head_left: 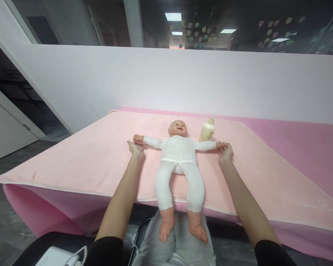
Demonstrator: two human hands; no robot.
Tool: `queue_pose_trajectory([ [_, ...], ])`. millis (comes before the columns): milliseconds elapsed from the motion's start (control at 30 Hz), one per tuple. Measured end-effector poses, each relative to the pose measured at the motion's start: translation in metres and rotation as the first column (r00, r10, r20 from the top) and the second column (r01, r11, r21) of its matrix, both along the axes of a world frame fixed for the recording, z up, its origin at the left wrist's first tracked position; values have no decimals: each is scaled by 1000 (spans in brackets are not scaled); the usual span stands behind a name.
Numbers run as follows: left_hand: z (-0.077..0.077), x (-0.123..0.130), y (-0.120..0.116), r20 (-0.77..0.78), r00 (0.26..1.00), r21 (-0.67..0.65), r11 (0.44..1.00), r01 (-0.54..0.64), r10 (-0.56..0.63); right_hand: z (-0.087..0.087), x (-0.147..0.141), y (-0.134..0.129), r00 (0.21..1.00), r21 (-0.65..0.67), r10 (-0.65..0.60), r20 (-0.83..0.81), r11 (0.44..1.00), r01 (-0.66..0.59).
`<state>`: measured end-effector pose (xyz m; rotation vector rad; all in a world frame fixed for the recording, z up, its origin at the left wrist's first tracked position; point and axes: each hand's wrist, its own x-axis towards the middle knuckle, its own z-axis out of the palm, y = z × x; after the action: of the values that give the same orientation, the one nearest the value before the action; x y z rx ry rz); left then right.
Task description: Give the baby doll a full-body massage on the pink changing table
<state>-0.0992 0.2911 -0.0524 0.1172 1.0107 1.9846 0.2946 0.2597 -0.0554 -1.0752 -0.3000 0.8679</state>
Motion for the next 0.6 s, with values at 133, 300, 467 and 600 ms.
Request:
queue_pose_trajectory([
  [133,-3,-1,0,-109,988,-83,990,-116,106,0,-3,-3,992,-77,-120,-39,990,116],
  [300,-1,19,-13,-664,707,13,949,-315,244,1,-2,-3,942,-98,-201,269,967,235],
  [467,-4,62,-34,-998,65,39,961,274,21,3,-29,-12,835,-203,311,454,949,-243],
  [600,-11,80,-38,-949,-283,-253,871,422,-138,1,-57,-29,515,-420,666,539,743,-521],
])
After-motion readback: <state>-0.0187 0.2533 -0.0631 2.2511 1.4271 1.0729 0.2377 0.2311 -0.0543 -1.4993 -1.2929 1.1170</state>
